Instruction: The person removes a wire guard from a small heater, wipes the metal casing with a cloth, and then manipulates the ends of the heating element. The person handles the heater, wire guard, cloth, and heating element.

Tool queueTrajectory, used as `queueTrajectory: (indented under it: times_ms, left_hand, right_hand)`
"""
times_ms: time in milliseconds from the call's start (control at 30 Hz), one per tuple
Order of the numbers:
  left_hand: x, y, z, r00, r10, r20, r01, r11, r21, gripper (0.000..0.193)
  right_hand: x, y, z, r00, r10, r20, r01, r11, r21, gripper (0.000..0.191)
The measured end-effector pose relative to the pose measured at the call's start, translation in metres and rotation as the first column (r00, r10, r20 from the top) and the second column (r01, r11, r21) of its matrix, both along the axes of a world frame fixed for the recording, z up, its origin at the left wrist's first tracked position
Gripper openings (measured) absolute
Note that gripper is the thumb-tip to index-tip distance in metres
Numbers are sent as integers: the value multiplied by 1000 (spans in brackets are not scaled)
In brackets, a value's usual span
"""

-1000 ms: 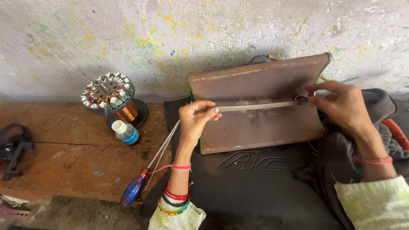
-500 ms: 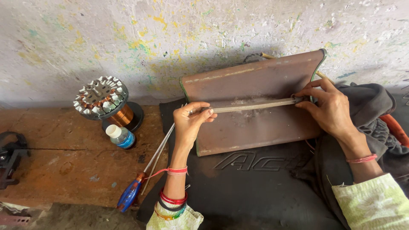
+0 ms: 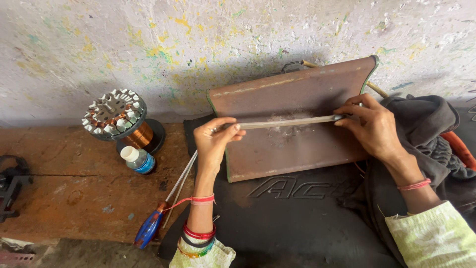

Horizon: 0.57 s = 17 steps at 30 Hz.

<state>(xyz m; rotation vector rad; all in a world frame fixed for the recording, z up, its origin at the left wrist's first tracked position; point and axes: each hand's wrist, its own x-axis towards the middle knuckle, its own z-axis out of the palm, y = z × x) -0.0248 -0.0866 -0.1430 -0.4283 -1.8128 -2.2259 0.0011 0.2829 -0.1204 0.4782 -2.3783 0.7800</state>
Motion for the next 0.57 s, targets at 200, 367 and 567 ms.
queueTrajectory:
  times_ms: [200, 367, 567]
  left_hand:
    - [1, -10, 5, 999, 33, 38, -33, 999, 3, 17]
    - [2, -10, 4, 997, 12, 78, -15, 999, 41, 19]
    - [-3, -14, 3, 983, -138, 117, 103, 958, 268, 23]
  right_hand:
    - [5, -12, 6, 998, 3, 67, 5, 993, -120, 31]
    - [5, -10, 4, 999, -9, 39, 17, 978, -206, 31]
    - [-5, -2, -13, 994, 52, 101, -16, 946, -324, 28]
